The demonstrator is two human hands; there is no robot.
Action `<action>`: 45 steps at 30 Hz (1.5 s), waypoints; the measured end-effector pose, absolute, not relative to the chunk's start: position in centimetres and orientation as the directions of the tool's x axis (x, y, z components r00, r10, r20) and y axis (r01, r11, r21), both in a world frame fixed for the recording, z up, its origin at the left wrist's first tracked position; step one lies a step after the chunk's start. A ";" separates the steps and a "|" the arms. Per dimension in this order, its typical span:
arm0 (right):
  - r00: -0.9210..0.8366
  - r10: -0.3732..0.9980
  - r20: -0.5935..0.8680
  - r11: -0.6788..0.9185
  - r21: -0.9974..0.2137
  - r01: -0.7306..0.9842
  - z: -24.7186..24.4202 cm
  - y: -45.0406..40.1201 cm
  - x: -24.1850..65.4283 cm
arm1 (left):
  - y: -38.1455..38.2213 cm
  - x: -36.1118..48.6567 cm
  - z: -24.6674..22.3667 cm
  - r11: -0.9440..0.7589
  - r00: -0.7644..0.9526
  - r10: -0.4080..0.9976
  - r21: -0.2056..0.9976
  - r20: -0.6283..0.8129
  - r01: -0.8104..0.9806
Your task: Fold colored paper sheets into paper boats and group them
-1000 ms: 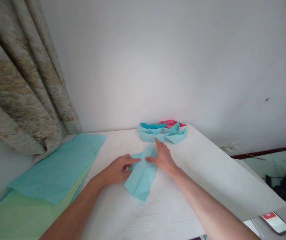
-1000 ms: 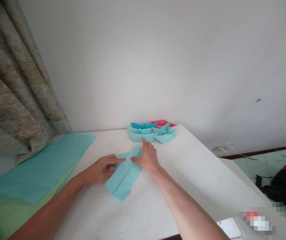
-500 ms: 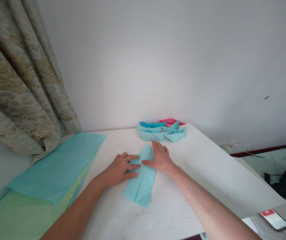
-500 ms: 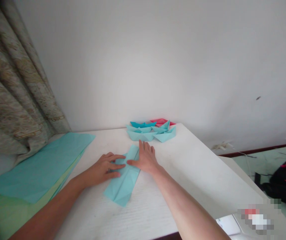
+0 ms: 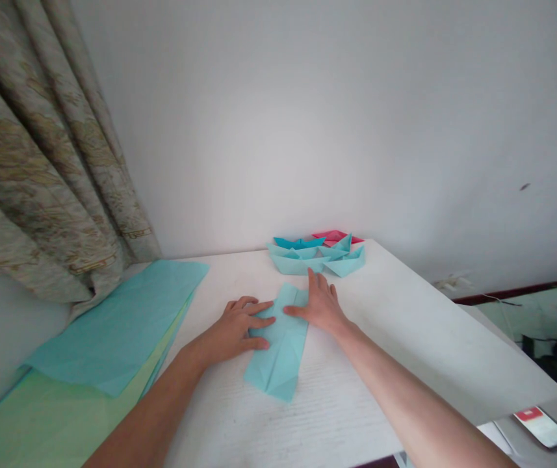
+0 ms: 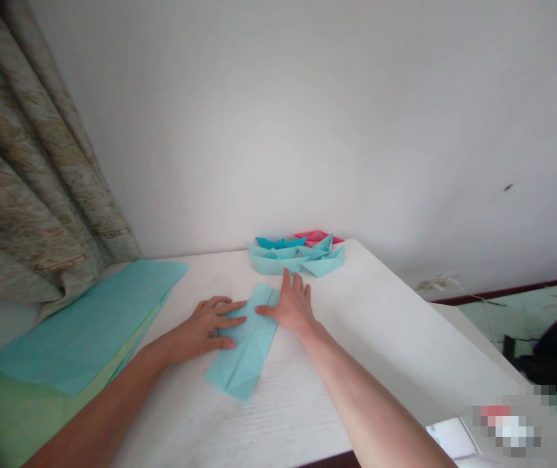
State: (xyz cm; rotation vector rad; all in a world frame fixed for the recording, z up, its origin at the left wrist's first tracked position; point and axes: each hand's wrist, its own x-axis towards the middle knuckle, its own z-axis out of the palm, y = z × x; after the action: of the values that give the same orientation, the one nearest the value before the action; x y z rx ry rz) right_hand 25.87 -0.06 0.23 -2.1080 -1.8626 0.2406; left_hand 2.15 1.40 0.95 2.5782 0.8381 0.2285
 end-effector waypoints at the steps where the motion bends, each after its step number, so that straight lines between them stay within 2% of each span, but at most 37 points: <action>1: 0.178 0.978 0.110 -0.131 -0.339 0.932 0.2 0.1 26.0 | 1.4 2.1 1.0 -0.734 0.812 0.583 0.447 0.029 0.511; 7: 0.290 0.933 0.212 -0.217 -0.309 0.926 0.4 0.3 26.4 | 1.2 1.9 1.6 -0.748 0.846 0.531 0.496 0.051 0.440; 15: 0.267 0.950 0.161 -0.205 -0.325 0.923 0.2 0.3 26.4 | 1.1 2.0 1.4 -0.733 0.816 0.574 0.490 0.073 0.472; 20: 0.155 0.985 0.071 -0.123 -0.334 0.934 0.3 -0.3 25.6 | 1.3 1.9 1.1 -0.688 0.746 0.663 0.446 0.065 0.573; 26: -0.157 0.984 0.082 0.174 -0.287 0.942 1.2 -2.4 23.8 | 1.4 1.7 0.8 -0.638 0.670 0.739 0.400 0.075 0.658; 33: -0.426 0.902 0.062 0.425 -0.289 0.858 1.5 -4.5 21.4 | 1.4 1.9 0.7 -0.670 0.684 0.721 0.368 0.113 0.645; 37: -0.446 0.893 0.061 0.443 -0.300 0.845 1.3 -4.5 21.2 | 0.8 2.9 1.0 -0.655 0.636 0.751 0.320 0.177 0.684; 41: -0.435 0.897 0.078 0.438 -0.296 0.849 1.3 -4.1 21.6 | 0.3 3.6 1.0 -0.562 0.540 0.827 0.280 0.161 0.778; 45: -0.325 0.944 0.052 0.325 -0.308 0.894 1.3 -3.4 22.3 | 0.6 3.4 0.7 -0.455 0.428 0.890 0.336 0.154 0.825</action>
State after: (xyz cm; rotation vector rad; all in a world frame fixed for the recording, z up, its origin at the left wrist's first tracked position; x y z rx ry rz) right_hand 22.25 -3.40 1.30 -1.6744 -2.3670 0.3285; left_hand 3.42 0.58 0.71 2.4712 1.5074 0.4602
